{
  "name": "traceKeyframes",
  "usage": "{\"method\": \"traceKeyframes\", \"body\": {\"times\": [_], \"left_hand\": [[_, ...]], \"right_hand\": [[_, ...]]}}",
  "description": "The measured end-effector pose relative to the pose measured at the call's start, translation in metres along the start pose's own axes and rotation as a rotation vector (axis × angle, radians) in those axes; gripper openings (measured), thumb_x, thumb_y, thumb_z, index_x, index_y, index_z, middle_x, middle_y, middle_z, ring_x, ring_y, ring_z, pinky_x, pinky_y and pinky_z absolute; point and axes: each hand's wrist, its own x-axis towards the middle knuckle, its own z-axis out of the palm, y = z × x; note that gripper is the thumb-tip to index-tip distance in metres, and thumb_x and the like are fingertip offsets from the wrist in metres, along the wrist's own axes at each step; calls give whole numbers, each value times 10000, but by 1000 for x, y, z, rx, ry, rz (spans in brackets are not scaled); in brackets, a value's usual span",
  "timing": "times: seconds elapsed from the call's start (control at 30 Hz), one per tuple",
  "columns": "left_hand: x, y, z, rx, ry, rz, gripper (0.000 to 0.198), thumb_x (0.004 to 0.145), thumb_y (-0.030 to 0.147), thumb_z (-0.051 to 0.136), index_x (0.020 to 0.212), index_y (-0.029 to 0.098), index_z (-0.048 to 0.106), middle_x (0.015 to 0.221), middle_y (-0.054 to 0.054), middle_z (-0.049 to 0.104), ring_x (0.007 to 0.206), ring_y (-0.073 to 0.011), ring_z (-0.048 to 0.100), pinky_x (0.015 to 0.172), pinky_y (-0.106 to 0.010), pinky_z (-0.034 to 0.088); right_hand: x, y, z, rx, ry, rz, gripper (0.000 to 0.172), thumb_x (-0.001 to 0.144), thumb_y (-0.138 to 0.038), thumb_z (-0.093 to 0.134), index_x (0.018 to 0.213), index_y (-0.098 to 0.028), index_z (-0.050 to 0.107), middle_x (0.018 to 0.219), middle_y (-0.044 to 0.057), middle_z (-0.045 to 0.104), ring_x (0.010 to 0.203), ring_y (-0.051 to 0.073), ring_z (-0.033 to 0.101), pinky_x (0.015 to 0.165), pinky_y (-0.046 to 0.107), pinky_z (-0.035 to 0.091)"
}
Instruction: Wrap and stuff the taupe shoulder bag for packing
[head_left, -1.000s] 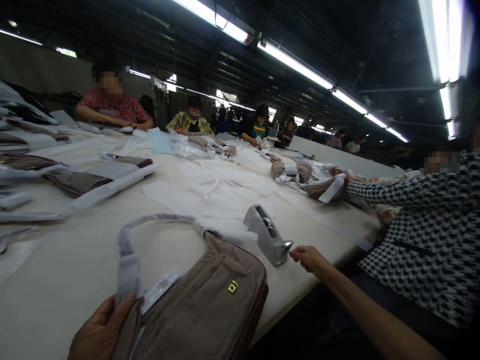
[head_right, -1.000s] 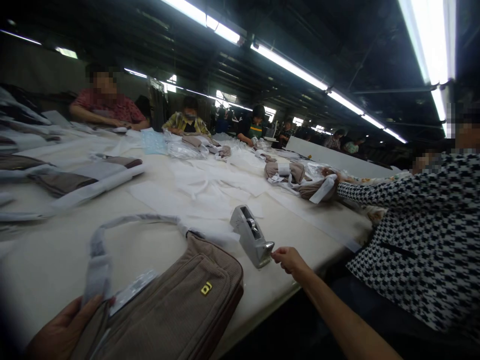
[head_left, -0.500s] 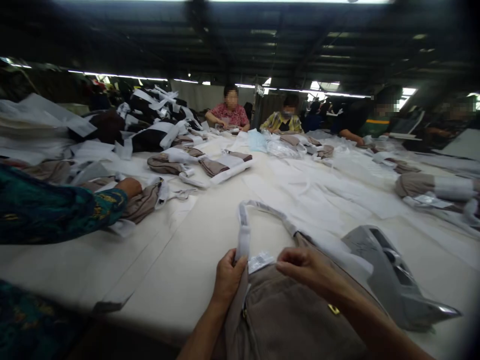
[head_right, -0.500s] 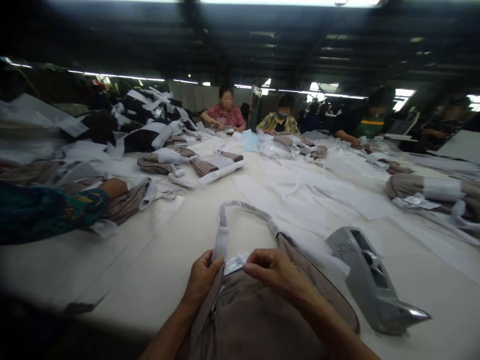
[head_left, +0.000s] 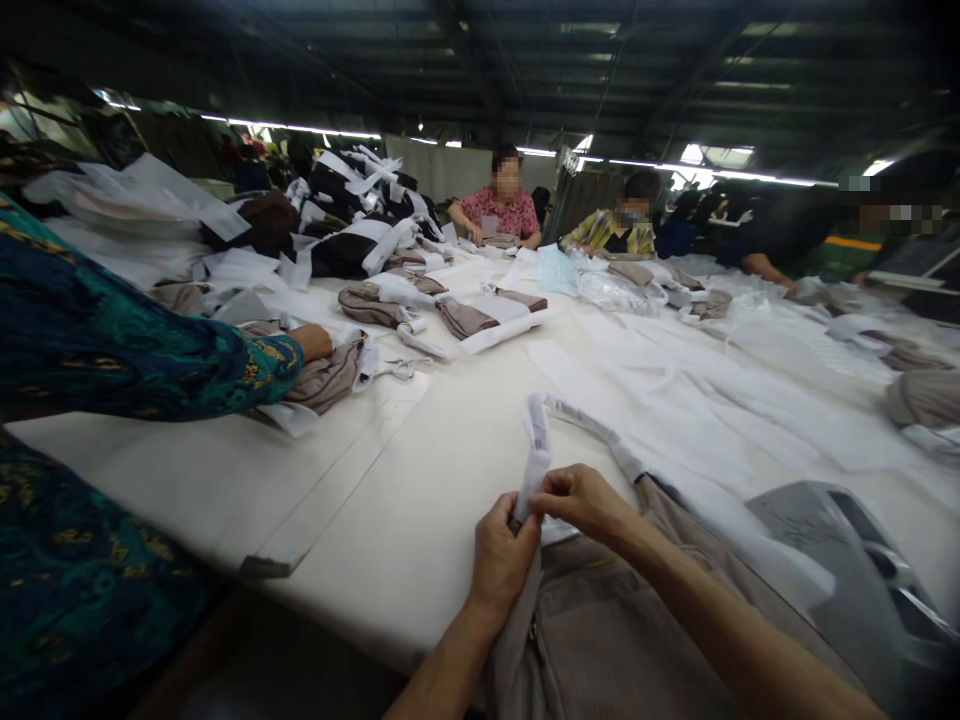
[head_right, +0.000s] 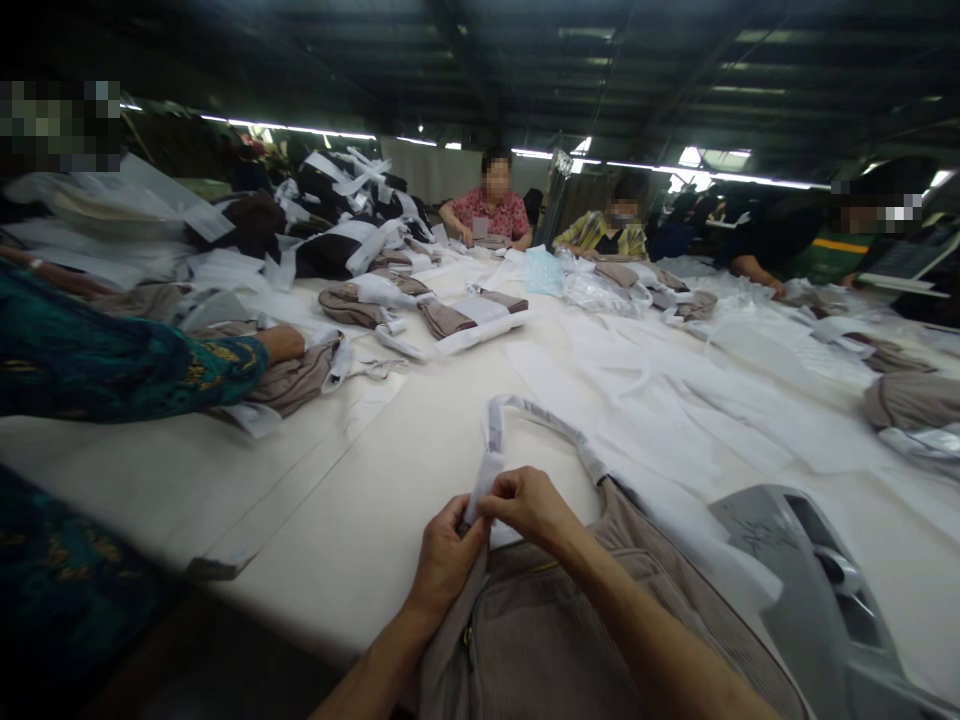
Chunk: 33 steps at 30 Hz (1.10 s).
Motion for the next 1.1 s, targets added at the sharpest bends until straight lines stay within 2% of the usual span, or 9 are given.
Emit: {"method": "traceKeyframes", "body": {"times": [0.17,0.27,0.47,0.6,0.93,1.1], "left_hand": [[0,-3,4,119,20,27,249,789,359,517,908,155,598,777,-12,619,702,-144,538,647,-217,400],[1,-1,2,131,15,32,257,778,360,527,906,153,606,761,-14,623,688,-150,538,637,-221,397],[6,-1,-6,-47,-91,4,297,759,360,549,961,151,614,849,-30,655,778,-181,575,692,-234,423],[7,-3,-7,-83,-118,-31,322,760,365,552,990,146,606,875,-34,659,799,-190,581,716,-250,433],[9,-7,-8,-268,-195,-80,350,757,360,579,1032,144,596,952,-41,650,860,-190,578,760,-253,445],[13,-10,-13,-475,-262,-219,364,747,363,606,1029,134,590,810,-29,649,711,-147,575,634,-209,440]], "right_hand": [[2,-1,2,-86,88,107,201,612,-293,574,482,-145,535,410,-41,395,444,82,367,425,214,216],[0,1,-1,-70,79,106,183,609,-297,592,509,-149,551,426,-38,413,453,82,380,423,208,218],[-7,9,-10,122,-106,60,109,646,-245,574,711,-158,560,557,-14,577,451,85,465,437,191,348],[-11,16,-15,240,-120,44,236,639,-178,559,857,-175,468,633,-16,614,492,87,499,474,197,407],[2,31,-7,372,-64,27,220,602,-116,578,759,-182,439,596,-22,617,432,80,479,403,178,359],[6,36,-5,496,-117,-13,238,620,-239,656,744,-170,464,563,-30,592,432,74,478,408,174,333]]}}
